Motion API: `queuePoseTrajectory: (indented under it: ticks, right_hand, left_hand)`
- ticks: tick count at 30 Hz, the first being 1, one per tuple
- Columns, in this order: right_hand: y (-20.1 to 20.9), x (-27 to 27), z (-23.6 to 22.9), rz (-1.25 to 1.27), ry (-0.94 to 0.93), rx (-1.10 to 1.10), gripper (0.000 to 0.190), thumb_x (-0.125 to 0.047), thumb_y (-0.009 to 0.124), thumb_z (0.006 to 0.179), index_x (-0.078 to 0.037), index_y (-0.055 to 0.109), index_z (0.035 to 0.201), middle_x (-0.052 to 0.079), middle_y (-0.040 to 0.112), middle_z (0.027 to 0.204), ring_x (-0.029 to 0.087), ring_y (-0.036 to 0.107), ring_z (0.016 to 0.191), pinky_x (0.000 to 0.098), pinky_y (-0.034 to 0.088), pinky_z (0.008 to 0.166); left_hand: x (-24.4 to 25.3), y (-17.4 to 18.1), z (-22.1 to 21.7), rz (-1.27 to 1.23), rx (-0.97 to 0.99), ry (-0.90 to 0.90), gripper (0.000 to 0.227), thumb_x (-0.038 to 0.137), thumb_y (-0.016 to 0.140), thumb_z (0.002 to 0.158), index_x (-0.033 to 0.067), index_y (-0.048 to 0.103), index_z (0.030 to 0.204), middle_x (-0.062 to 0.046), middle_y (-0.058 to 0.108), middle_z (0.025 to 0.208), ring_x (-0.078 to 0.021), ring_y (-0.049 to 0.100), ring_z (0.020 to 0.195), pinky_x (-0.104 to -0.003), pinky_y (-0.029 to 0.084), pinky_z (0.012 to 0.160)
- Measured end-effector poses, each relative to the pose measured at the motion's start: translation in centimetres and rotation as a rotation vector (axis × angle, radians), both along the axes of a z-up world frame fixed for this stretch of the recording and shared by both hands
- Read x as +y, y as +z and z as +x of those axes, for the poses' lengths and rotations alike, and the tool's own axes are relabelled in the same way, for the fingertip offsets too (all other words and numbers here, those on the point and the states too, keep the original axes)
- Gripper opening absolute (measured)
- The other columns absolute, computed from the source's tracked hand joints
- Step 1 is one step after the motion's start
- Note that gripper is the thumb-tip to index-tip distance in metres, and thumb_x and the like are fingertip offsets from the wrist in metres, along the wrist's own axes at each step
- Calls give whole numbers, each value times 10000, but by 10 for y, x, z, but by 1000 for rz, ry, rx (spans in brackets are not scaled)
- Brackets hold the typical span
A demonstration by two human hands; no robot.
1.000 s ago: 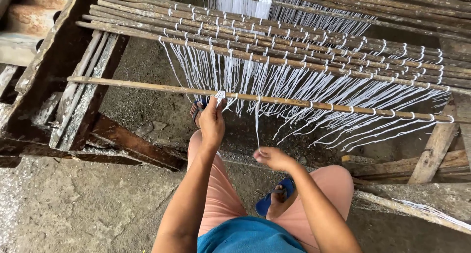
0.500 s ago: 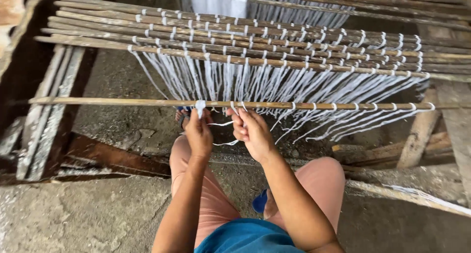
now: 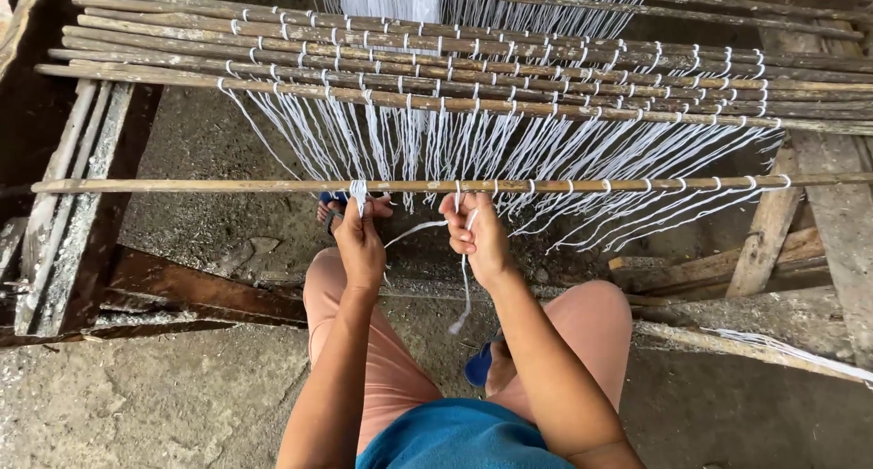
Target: Tying white threads onto wooden rods of a manual loom.
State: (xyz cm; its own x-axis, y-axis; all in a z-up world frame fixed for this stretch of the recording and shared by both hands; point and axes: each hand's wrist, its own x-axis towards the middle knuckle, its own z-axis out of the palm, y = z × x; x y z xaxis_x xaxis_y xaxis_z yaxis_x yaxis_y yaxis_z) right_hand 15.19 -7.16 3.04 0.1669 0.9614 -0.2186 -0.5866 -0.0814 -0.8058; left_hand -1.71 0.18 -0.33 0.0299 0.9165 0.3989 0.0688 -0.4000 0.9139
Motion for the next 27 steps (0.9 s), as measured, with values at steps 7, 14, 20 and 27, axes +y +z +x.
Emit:
queuePoseTrajectory:
  ticks: [7, 14, 20, 27]
  right_hand:
    - [-173, -39, -9, -13, -34, -747, 407, -408, 478, 1091, -68, 702, 1065, 93, 579, 817, 210, 567, 775, 318, 446, 698]
    - [-311, -103, 34, -739, 797, -1101, 790, -637, 617, 971, -98, 425, 1516, 367, 474, 1465, 211, 744, 668, 405, 589, 655]
    - [-81, -25, -54, -88, 334, -809, 185, 26, 598, 931, -12, 742, 1040, 146, 721, 860, 210, 626, 686, 318, 525, 609]
    - [-6, 47, -80, 264, -96, -594, 167, -190, 679, 1005, -85, 626, 1123, 8, 637, 895, 70, 573, 651, 174, 483, 500]
  left_hand:
    - [0, -8, 1, -58, -100, -67, 269, 161, 434, 1116, 68, 637, 965, -76, 657, 673, -156, 489, 570, -314, 459, 617]
    - [-6, -25, -10, -130, -277, -89, 287, 291, 414, 1122, 99, 625, 1104, -54, 600, 680, -98, 397, 513, -226, 380, 517]
    - [-9, -12, -19, -120, -324, -109, 216, 207, 482, 1104, 57, 632, 1063, -97, 631, 699, -151, 504, 533, -261, 443, 559]
    - [-16, -5, -22, -94, -301, -72, 168, 188, 571, 1067, 38, 636, 1106, -86, 651, 708, -119, 485, 573, -257, 439, 580]
